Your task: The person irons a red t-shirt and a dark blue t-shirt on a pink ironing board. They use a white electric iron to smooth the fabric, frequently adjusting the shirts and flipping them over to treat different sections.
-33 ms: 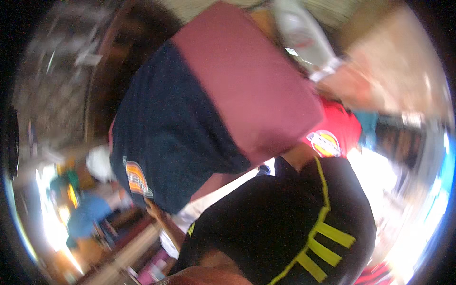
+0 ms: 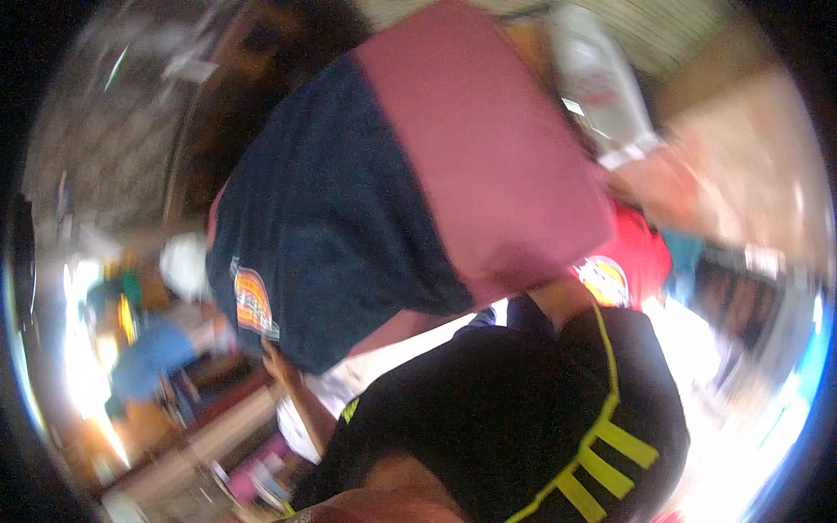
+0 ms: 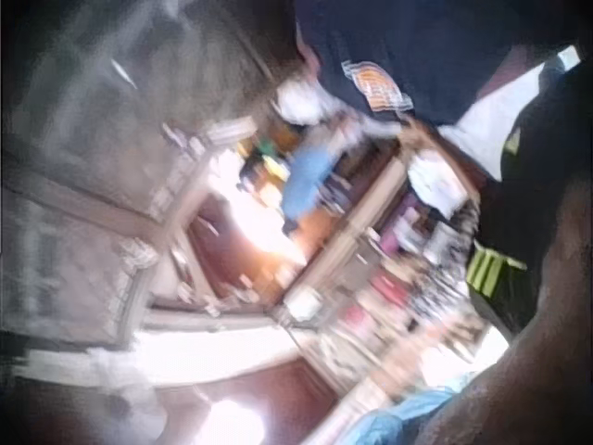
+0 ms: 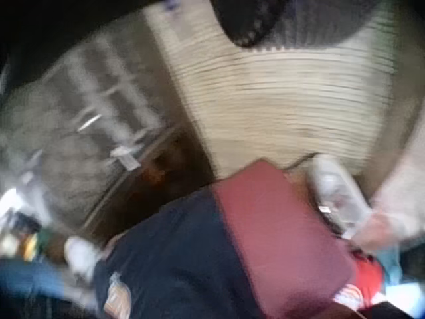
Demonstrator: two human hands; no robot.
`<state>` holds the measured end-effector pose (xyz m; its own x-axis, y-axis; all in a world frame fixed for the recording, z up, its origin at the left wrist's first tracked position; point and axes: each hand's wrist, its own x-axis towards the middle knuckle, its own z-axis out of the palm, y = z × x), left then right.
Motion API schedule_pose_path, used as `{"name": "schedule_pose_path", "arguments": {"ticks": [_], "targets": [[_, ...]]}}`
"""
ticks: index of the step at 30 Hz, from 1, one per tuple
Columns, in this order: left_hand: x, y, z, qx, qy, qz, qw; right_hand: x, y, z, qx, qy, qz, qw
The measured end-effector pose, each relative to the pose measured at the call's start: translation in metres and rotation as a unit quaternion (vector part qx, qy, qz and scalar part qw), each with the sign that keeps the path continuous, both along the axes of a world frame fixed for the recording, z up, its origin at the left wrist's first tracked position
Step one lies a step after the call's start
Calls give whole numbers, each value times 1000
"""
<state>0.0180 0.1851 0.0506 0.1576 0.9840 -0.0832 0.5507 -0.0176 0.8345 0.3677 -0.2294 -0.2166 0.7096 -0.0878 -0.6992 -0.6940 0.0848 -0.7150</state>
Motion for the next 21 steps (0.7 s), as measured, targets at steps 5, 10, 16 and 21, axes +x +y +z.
{"name": "schedule_pose_path", "arguments": {"ticks": [5, 10, 16, 21], "targets": [[1, -3, -8, 65, 3, -15, 998, 3, -12, -17, -99, 0, 90, 991], [-30, -31, -6, 95, 16, 49, 994, 10, -27, -27, -201, -7, 219, 955], [-9, -21, 1, 122, 38, 17, 992, -13, -84, -27, -324, -14, 430, 842], [-7, -57, 7, 357, 279, 35, 891, -75, -157, 40, -274, 45, 705, 652]]}}
